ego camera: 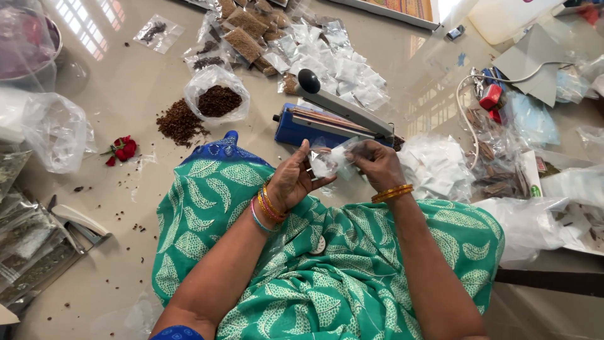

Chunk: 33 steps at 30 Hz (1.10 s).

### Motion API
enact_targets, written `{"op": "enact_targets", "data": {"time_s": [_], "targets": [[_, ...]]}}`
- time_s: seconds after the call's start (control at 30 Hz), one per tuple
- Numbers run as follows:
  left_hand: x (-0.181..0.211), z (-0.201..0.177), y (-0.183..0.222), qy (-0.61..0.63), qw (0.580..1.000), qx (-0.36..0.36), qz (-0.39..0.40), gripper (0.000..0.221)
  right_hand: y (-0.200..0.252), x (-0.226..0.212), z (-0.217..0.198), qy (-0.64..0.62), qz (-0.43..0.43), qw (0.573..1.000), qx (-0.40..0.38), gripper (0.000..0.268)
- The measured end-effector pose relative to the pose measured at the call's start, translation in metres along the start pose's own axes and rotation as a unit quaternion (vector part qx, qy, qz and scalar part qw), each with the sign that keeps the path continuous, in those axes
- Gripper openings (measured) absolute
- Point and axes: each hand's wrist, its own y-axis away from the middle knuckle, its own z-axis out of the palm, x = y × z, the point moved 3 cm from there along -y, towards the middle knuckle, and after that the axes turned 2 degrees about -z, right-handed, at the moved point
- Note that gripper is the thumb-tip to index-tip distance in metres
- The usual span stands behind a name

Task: The person uses a heat sealer to seal small plastic bags filled with powder and granules.

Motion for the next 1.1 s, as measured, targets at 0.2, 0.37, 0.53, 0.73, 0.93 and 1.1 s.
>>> {"op": "enact_targets", "data": {"time_s": [0.2,0.37,0.53,0.73,0.93,1.1], "targets": [[0.008,-0.039,-0.023,0.118,0.984,0.005,0.133,0.059,-0.016,0.031,-0.023,0.097,0.099,0.987,0.084,0.015],[0.023,-0.034,-0.019,0.176,0.971,0.038,0.158,0.054,-0.045,0.141,-0.055,0.422,0.149,0.889,0.095,0.025],[0.029,-0.049,-0.025,0.214,0.958,0.013,0.193,0.048,-0.023,0.061,-0.020,0.520,0.048,0.812,0.261,0.026],[0.030,-0.045,-0.023,0.200,0.959,-0.001,0.199,0.047,-0.034,0.166,0.057,0.332,0.198,0.919,-0.078,0.055],[0.028,-0.044,-0.022,0.203,0.961,-0.018,0.187,0.050,-0.028,0.212,0.083,0.151,0.258,0.954,0.012,0.046],[0.027,-0.036,-0.016,0.158,0.970,0.010,0.184,0.051,-0.020,0.223,0.080,-0.115,0.316,0.939,0.077,0.030]]}}
